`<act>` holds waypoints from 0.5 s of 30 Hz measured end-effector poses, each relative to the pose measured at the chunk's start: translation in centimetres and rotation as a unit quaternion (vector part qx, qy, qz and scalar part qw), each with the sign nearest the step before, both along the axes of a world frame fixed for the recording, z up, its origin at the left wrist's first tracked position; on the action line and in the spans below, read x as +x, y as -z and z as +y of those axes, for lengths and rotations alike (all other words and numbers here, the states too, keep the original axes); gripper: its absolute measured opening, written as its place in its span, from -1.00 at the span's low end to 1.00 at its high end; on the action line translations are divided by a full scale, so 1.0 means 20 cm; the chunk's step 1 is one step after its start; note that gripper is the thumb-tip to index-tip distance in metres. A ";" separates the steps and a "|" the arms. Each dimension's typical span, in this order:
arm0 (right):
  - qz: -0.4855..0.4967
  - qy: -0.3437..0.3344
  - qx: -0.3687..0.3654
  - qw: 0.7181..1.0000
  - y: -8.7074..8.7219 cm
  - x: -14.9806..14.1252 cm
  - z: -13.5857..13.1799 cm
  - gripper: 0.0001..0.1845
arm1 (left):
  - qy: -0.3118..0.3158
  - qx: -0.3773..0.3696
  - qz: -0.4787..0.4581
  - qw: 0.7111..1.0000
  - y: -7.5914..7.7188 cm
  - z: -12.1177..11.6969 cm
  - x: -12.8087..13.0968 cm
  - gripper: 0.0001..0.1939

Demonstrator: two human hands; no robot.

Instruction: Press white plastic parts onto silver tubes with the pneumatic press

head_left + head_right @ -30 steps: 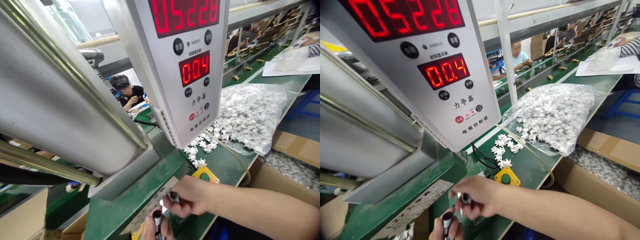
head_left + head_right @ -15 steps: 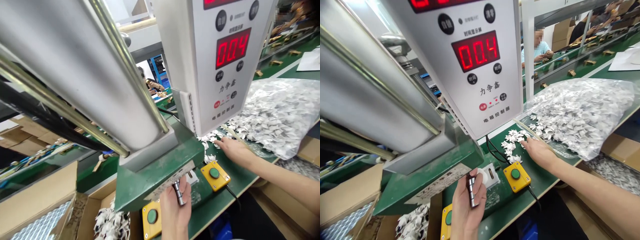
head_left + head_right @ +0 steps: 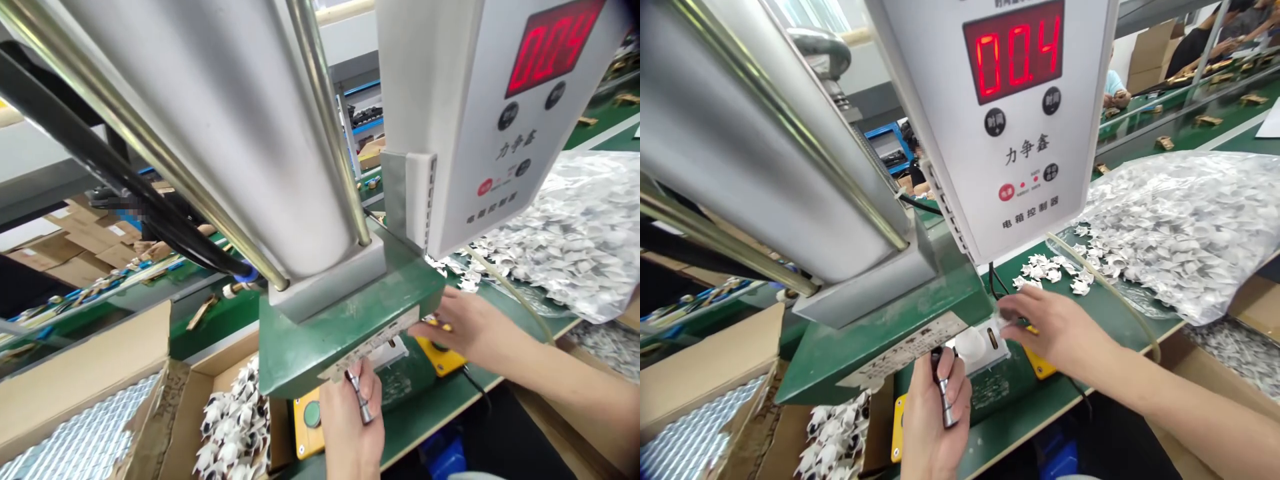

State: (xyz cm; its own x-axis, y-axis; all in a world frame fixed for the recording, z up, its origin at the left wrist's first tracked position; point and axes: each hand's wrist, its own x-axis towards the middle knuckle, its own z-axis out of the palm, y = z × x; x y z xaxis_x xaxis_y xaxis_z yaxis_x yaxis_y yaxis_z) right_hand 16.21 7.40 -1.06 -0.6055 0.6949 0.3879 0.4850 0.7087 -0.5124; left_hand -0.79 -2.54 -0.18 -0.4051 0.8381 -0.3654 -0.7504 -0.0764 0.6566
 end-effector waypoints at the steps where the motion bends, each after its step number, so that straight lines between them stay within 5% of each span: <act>1: 0.001 -0.017 -0.024 1.000 -0.03 -0.07 -0.03 -0.78 | -0.003 -0.005 0.004 1.000 0.01 -0.02 -0.01 -0.73; 6: -0.035 -0.060 -0.084 0.994 -0.04 -0.31 -0.06 -0.87 | -0.029 -0.013 0.036 0.999 0.03 -0.12 -0.08 -0.75; 11: -0.020 -0.085 -0.162 0.983 -0.01 -0.31 -0.02 -0.82 | -0.041 -0.016 0.074 0.996 0.06 -0.20 -0.16 -0.73; 15: -0.047 -0.107 -0.170 0.979 0.01 -0.30 -0.01 -0.76 | -0.069 -0.067 0.202 0.975 0.11 -0.23 -0.18 -0.65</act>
